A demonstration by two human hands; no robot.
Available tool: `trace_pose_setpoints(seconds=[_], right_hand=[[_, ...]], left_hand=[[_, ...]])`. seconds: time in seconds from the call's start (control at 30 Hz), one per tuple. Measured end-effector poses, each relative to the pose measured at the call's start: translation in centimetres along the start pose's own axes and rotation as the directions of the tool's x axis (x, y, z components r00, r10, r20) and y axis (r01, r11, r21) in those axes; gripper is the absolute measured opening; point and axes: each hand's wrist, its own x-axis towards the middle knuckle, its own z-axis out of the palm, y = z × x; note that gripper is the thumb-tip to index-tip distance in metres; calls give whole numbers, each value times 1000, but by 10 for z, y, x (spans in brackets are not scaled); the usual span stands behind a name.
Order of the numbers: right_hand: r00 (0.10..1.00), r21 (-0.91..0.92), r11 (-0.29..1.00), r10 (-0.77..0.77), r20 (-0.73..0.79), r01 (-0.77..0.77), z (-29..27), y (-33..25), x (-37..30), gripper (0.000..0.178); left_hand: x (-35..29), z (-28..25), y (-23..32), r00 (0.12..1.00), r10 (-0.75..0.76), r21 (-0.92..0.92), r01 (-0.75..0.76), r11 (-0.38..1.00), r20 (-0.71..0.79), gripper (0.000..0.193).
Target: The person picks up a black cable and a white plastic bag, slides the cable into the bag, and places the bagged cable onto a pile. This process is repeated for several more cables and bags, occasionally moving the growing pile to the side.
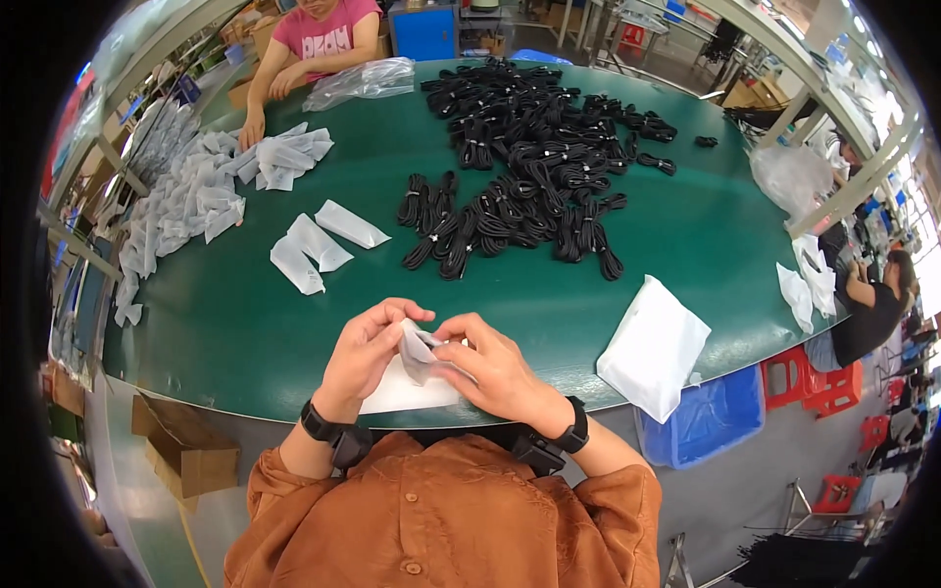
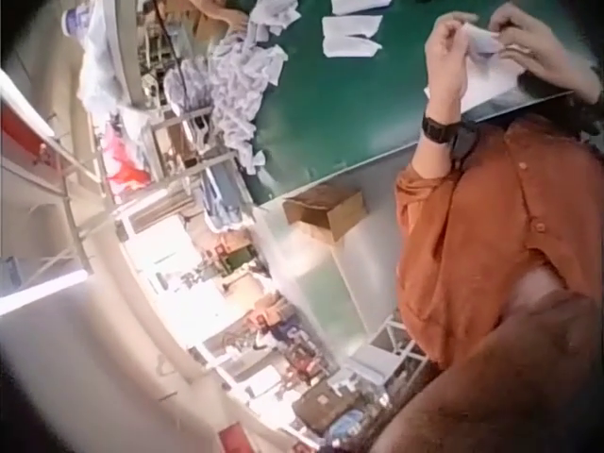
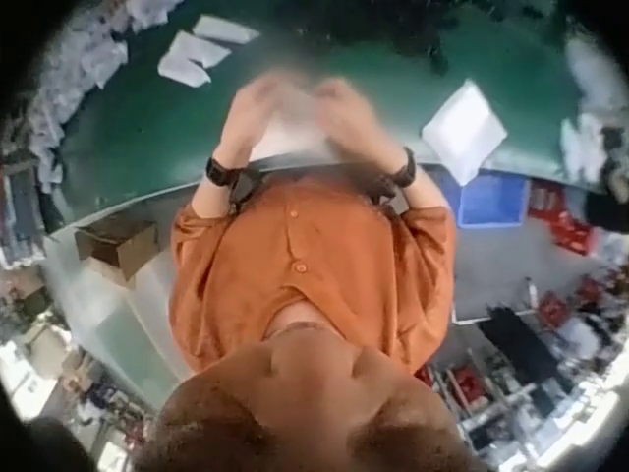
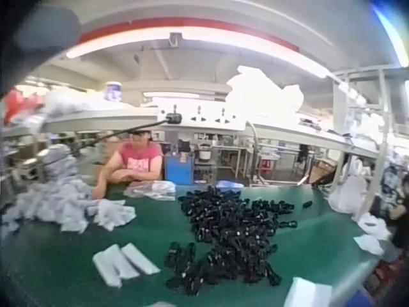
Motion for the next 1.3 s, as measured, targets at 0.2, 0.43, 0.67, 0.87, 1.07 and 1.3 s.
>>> trace_pose_setpoints(seconds=[0.2, 0.43, 0.67, 0.87, 1.07, 1.3], right_hand=[[967, -335, 937, 12, -254, -99, -33, 34, 42, 23], [883, -842, 279, 229, -409, -462, -108, 166, 11, 35], [905, -808, 420, 293, -309, -412, -76, 126, -4, 35], [903, -583, 707, 193, -385, -400, -68, 90, -25, 24], [892, -120, 899, 387, -236, -421, -30, 14, -45, 36], [971, -315, 931, 221, 88, -183, -22, -4, -68, 46]], left_hand=[[25, -59, 30, 893, 178, 12, -190, 982, -412, 22], [-17, -14, 15, 927, 374, 794, -246, 556, 25, 27], [-41, 23, -44, 928, 253, 866, -351, 357, 272, 18], [-39, 24, -55, 938, 270, 877, -308, 370, 216, 14], [-38, 33, -48, 952, 274, 893, -240, 381, 139, 13], [-38, 23, -48, 991, 131, 769, -73, 635, -15, 10]])
